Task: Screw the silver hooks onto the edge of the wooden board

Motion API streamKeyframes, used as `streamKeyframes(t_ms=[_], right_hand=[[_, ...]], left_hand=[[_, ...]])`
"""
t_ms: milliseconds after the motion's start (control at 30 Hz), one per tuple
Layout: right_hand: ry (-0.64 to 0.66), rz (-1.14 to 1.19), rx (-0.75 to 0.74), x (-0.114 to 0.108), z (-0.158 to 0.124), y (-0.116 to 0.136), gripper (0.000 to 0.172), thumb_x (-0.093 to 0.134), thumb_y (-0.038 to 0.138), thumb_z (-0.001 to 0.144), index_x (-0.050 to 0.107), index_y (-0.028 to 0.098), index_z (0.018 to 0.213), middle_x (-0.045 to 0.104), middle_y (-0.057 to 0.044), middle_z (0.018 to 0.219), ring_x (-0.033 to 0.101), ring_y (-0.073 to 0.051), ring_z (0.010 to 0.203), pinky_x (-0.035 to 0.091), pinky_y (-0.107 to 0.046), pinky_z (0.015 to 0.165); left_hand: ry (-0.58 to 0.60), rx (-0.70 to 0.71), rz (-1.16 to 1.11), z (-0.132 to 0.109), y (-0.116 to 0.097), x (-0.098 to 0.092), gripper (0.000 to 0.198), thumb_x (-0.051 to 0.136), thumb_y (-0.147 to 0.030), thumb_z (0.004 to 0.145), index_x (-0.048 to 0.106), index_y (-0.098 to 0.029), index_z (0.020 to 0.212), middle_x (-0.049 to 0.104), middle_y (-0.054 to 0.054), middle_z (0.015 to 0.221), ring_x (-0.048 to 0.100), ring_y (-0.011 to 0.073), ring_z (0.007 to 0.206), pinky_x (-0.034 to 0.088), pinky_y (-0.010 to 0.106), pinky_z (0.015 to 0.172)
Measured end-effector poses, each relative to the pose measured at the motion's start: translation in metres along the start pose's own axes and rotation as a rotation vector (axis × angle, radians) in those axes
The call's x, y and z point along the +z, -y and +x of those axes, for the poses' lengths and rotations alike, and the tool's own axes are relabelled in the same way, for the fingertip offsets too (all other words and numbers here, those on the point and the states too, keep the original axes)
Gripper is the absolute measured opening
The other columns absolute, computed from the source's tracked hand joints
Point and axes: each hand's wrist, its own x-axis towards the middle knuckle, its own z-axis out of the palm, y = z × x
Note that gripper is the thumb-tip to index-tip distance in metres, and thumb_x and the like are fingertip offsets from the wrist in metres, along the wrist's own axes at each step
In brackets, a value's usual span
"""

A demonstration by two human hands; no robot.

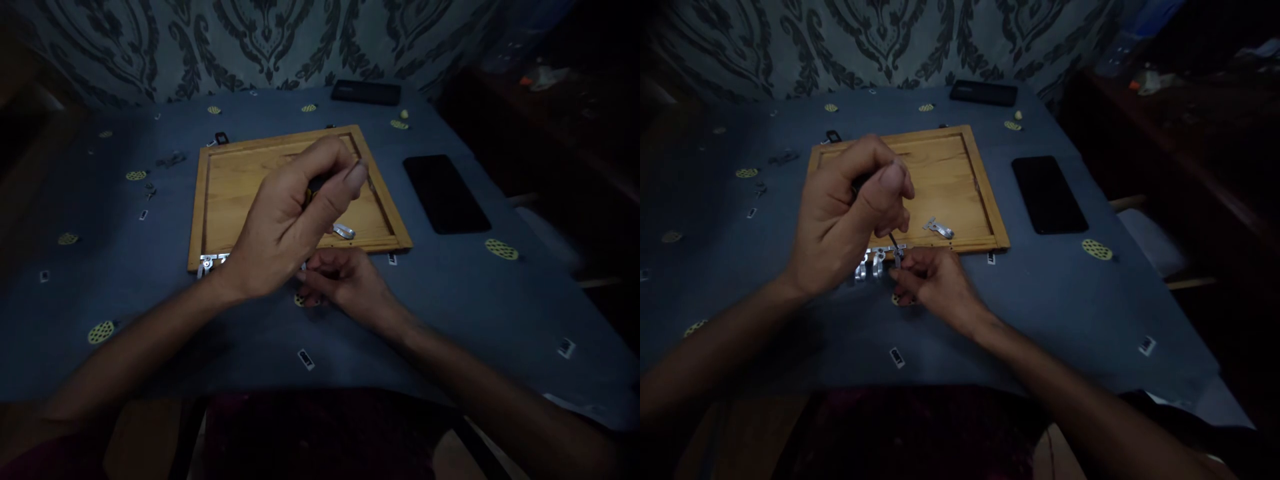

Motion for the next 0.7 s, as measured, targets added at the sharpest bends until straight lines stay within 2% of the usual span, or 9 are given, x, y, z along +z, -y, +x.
streamKeyframes(t_ms=[267,433,600,700], right_hand=[[-0.012,-0.013,0.017,0.001,0.001,-0.001,0.041,0.089,0.05,0.062,0.061,0.02,0.062,0.068,-0.001,0.058,0.064,-0.011,0.049,0.055,-0.024,0.05],[-0.015,0.0,0.024,0.001,0.001,0.0,0.041,0.089,0.049,0.061,0.06,0.02,0.062,0.068,0.0,0.057,0.063,-0.011,0.047,0.053,-0.024,0.048],[-0.014,-0.032,0.014,0.0,0.0,-0.001,0.035,0.085,0.045,0.068,0.061,0.02,0.065,0.069,-0.002,0.06,0.064,-0.012,0.049,0.054,-0.026,0.05],[-0.014,-0.04,-0.001,0.0,0.001,-0.002,0.035,0.083,0.046,0.07,0.06,0.02,0.065,0.068,-0.001,0.06,0.064,-0.012,0.049,0.054,-0.027,0.05]], left_hand=[[-0.014,-0.108,-0.152,0.001,0.006,0.002,0.027,0.06,-0.041,0.1,0.058,-0.022,0.08,0.035,-0.007,0.052,0.051,0.0121,0.05,0.046,0.024,0.05],[0.032,-0.11,-0.303,0.004,0.01,0.002,0.023,0.065,-0.036,0.096,0.06,-0.022,0.079,0.034,-0.007,0.051,0.043,0.0103,0.046,0.04,0.025,0.046],[0.056,-0.167,-0.371,0.009,0.018,0.001,0.025,0.073,-0.044,0.088,0.059,-0.025,0.081,0.037,-0.007,0.05,0.036,0.0104,0.042,0.034,0.026,0.037],[0.1,-0.155,-0.392,0.011,0.019,-0.001,0.024,0.072,-0.044,0.089,0.058,-0.024,0.083,0.037,-0.007,0.051,0.035,0.0099,0.042,0.029,0.026,0.037]])
